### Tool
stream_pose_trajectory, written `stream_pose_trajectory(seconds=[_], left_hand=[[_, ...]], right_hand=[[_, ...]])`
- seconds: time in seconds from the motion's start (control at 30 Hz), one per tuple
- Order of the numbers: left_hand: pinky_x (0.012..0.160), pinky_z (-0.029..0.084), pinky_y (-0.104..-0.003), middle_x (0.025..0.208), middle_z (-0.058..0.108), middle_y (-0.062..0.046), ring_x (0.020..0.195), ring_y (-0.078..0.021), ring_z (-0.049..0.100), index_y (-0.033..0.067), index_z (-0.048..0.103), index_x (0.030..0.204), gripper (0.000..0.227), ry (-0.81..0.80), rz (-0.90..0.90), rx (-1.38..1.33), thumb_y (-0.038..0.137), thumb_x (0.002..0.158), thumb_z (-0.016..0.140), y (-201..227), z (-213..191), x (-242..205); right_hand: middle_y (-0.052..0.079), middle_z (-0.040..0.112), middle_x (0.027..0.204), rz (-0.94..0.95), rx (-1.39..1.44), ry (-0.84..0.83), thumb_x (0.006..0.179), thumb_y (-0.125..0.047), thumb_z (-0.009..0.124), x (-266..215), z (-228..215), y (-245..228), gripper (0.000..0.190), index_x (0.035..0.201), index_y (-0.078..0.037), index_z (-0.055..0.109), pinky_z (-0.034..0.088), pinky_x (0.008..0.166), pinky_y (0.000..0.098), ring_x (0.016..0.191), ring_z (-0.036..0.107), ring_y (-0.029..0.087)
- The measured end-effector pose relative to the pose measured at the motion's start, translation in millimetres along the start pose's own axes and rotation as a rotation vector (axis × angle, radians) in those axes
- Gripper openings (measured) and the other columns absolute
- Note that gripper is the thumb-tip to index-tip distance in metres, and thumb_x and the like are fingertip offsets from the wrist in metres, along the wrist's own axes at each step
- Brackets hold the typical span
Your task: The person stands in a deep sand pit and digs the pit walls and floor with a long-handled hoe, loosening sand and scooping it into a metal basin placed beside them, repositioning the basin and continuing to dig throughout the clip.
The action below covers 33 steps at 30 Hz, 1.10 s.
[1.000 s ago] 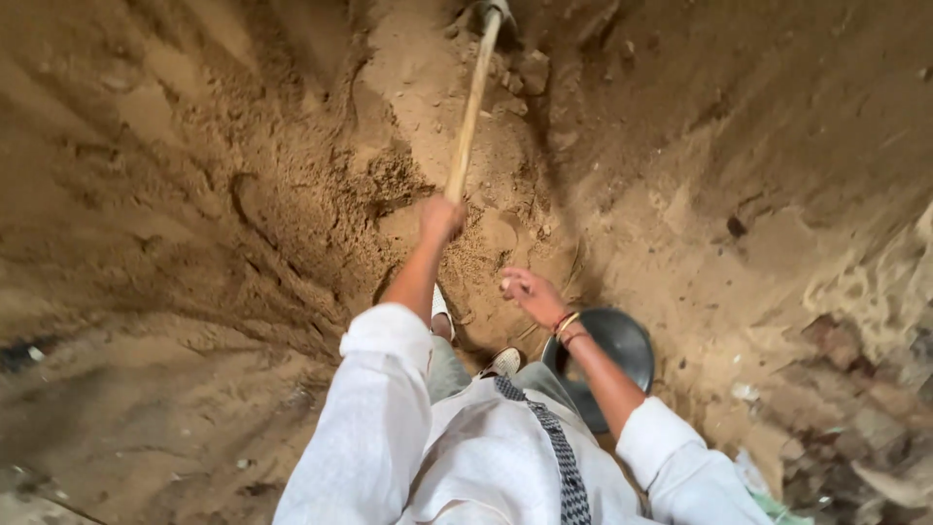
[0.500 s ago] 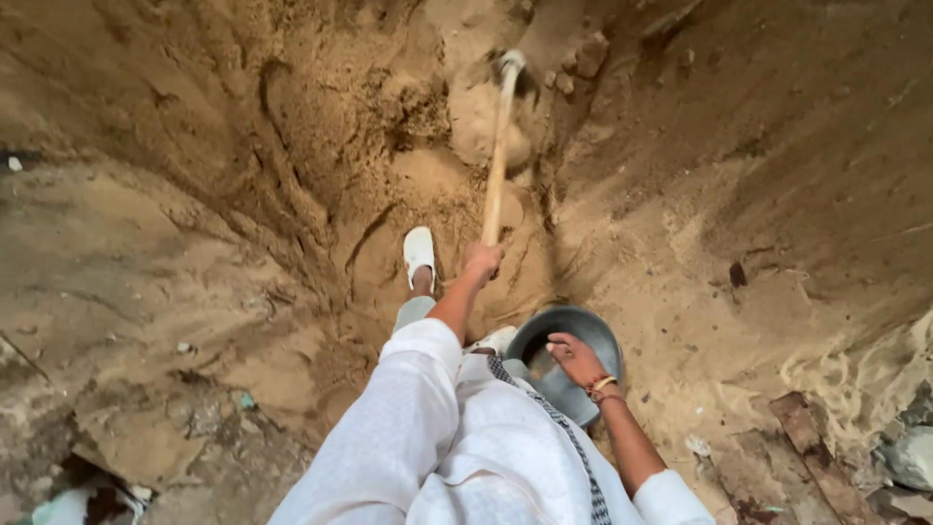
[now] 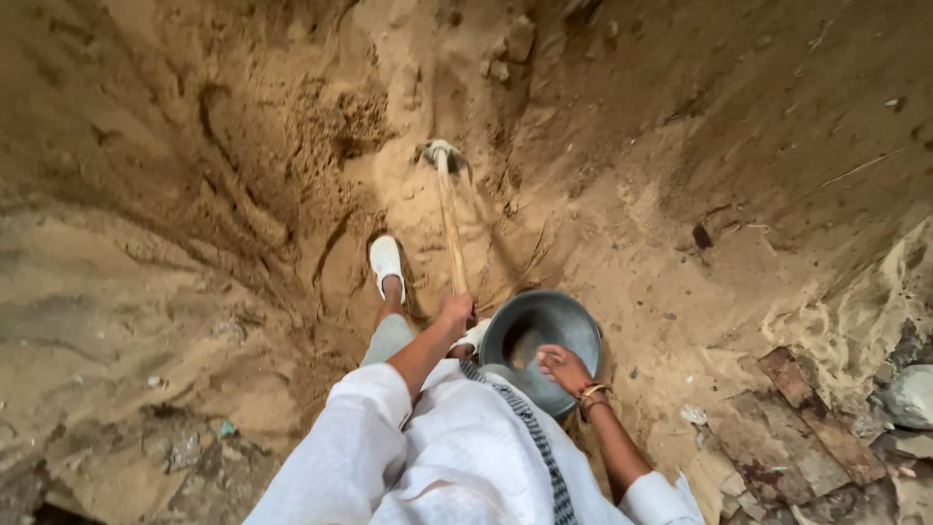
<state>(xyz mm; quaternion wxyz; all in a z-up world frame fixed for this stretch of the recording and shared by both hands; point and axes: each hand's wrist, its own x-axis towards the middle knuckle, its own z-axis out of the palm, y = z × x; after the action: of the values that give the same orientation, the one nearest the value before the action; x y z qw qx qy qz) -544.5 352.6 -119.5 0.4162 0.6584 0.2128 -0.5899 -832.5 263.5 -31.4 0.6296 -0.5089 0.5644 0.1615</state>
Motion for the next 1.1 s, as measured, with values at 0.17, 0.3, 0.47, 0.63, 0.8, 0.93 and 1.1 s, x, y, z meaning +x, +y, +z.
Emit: stream_pose_trajectory(seconds=[0.17, 0.3, 0.47, 0.63, 0.8, 0.93, 1.1], left_hand=[[0.049, 0.047, -0.039, 0.064, 0.063, -0.013, 0.052, -0.0244, 0.058, 0.0006, 0.068, 0.074, 0.045, -0.143, 0.011, 0.198, 0.041, 0.093, 0.068, 35, -26, -42], [0.059, 0.051, -0.033, 0.079, 0.071, -0.008, 0.066, -0.0179, 0.064, 0.0099, 0.064, 0.089, 0.052, -0.303, 0.104, 0.464, 0.060, 0.100, 0.057, 4, -69, 49], [0.048, 0.041, -0.030, 0.072, 0.059, 0.000, 0.056, -0.0136, 0.052, 0.0148, 0.063, 0.085, 0.048, -0.399, -0.026, 0.288, 0.060, 0.101, 0.056, 44, -144, 76], [0.038, 0.032, -0.025, 0.065, 0.047, 0.008, 0.046, -0.0079, 0.041, 0.0208, 0.053, 0.077, 0.064, -0.710, -0.051, -0.077, 0.074, 0.112, 0.045, 107, -132, 38], [0.066, 0.052, -0.040, 0.074, 0.059, -0.004, 0.069, -0.0228, 0.059, 0.0158, 0.062, 0.114, 0.054, -0.754, -0.001, -0.364, 0.067, 0.099, 0.057, 133, -18, 5], [0.066, 0.055, -0.040, 0.075, 0.062, -0.008, 0.069, -0.0234, 0.061, 0.0114, 0.064, 0.115, 0.047, -0.645, 0.023, -0.346, 0.055, 0.097, 0.068, 106, 59, -18], [0.061, 0.057, -0.038, 0.077, 0.064, -0.009, 0.065, -0.0233, 0.063, 0.0029, 0.061, 0.098, 0.038, -0.409, 0.011, -0.342, 0.034, 0.089, 0.080, -33, 122, 83]], right_hand=[[0.006, 0.075, 0.108, -0.051, 0.161, -0.137, 0.095, -0.045, 0.064, 42, 63, -87, 0.048, 0.125, -0.008, 0.065, 0.058, 0.079, 0.0298, 0.092, 0.072, 0.014], [0.005, 0.066, 0.094, -0.127, -0.180, -0.124, 0.105, -0.051, 0.059, 63, 120, -175, 0.049, 0.107, -0.004, 0.070, 0.052, 0.069, 0.0302, 0.079, 0.060, 0.013], [0.003, 0.064, 0.076, 0.188, 0.419, -0.262, 0.088, -0.024, 0.075, 117, 161, -173, 0.020, 0.093, -0.007, 0.066, 0.055, 0.059, 0.0336, 0.066, 0.062, 0.016], [0.002, 0.061, 0.068, 0.115, 0.241, -0.241, 0.095, -0.025, 0.062, 151, 147, -206, 0.022, 0.082, -0.007, 0.066, 0.046, 0.054, 0.0308, 0.059, 0.056, 0.015], [-0.001, 0.065, 0.076, 0.035, 0.099, -0.272, 0.098, -0.021, 0.059, 110, 86, -277, 0.022, 0.087, -0.006, 0.070, 0.049, 0.058, 0.0274, 0.062, 0.056, 0.011], [-0.002, 0.069, 0.080, 0.051, -0.040, -0.119, 0.097, -0.024, 0.061, -58, 29, -246, 0.019, 0.095, -0.007, 0.068, 0.053, 0.056, 0.0258, 0.062, 0.060, 0.010], [0.003, 0.058, 0.073, 0.157, -0.034, -0.068, 0.098, -0.029, 0.065, -251, -5, -69, 0.048, 0.141, -0.017, 0.050, 0.045, 0.049, 0.0343, 0.056, 0.050, 0.016]])
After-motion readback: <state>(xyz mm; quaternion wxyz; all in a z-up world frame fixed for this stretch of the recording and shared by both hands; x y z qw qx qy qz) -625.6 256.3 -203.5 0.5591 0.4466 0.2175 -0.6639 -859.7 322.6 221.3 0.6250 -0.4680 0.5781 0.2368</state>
